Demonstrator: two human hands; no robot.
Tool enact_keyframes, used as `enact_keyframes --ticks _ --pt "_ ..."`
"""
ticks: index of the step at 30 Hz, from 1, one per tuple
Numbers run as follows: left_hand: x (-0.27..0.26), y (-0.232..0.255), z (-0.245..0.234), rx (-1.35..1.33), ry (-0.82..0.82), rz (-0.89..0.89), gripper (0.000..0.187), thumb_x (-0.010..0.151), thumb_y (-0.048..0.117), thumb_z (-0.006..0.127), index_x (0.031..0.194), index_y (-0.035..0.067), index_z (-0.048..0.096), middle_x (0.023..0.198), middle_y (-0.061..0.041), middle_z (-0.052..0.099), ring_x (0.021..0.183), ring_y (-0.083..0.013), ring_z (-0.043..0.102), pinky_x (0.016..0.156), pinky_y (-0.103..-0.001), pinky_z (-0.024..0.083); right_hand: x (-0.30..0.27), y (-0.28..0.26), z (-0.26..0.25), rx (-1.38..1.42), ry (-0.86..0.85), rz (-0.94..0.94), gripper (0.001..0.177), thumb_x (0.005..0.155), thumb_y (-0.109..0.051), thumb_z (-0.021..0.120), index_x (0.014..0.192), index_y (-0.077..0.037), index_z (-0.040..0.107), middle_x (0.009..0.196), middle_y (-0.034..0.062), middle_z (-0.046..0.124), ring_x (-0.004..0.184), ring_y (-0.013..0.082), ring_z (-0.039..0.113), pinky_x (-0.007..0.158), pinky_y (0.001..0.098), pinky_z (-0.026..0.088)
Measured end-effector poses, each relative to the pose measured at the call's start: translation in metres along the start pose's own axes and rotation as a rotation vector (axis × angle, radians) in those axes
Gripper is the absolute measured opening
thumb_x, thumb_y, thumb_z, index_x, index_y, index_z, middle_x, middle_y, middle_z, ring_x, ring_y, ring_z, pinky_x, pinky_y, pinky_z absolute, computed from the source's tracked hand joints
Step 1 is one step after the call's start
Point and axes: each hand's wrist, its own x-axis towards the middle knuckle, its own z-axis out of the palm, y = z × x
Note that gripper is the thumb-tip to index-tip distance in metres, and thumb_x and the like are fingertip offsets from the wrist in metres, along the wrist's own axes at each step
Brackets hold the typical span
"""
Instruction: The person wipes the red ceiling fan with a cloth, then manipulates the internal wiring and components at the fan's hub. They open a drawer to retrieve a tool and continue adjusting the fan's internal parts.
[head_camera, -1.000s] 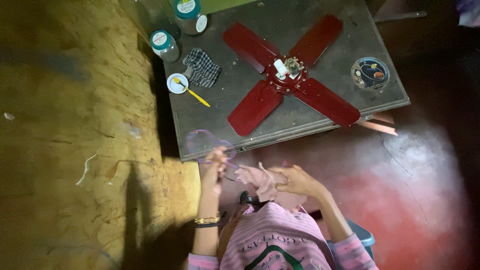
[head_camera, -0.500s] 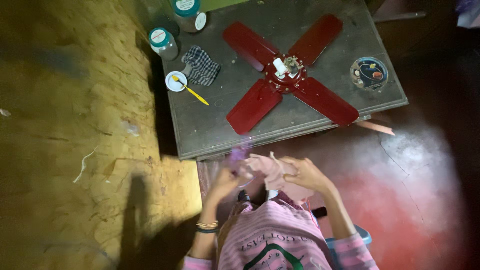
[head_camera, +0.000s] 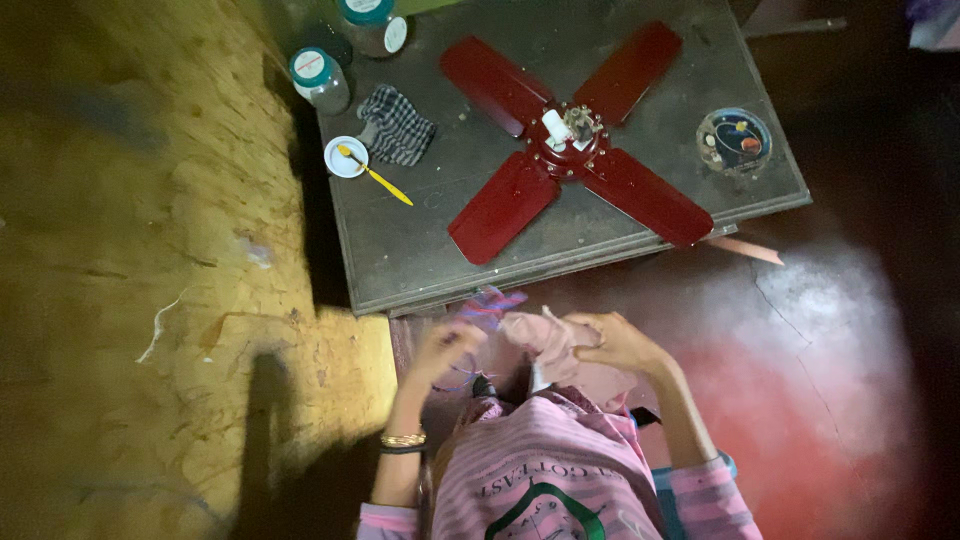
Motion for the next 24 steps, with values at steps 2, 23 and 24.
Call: enact_keyframes --ticks 2,23,24 --pt "-0.013 0.006 -0.035 -0.374 0.295 -0.058 0.021 0.091 0.017 0.076 0.079 0.011 0.06 0.073 0.007 0.055 0.065 -0.0062 0.05 0.06 -0.026 0.041 -0.008 0.013 -0.007 -0.018 0.001 0.146 0.057 0.073 -0.018 0.075 0.128 -0.009 0.067 0.101 0.0142 0.079 0.082 0.0176 0.074 0.079 0.035 0.059" --pt "-0.057 0.072 -0.061 -0.541 0.338 0.012 0.027 0.097 0.02 0.066 0.072 0.013 0.055 0.065 0.003 0.051 0.058 -0.007 0.045 0.056 -0.024 0.038 -0.031 0.183 0.024 0.388 0.364 0.316 0.048 0.085 -0.012 0.073 0.131 -0.003 0.063 0.108 0.012 0.076 0.093 0.0171 0.071 0.081 0.034 0.059" --pt "-0.056 0.071 -0.058 -0.554 0.314 0.049 0.033 0.099 0.021 0.067 0.071 0.014 0.051 0.065 0.005 0.047 0.059 -0.0058 0.044 0.056 -0.023 0.037 -0.015 0.171 0.028 0.333 0.308 0.318 0.05 0.084 -0.014 0.074 0.132 -0.004 0.061 0.108 0.0112 0.076 0.093 0.0168 0.071 0.082 0.0334 0.059"
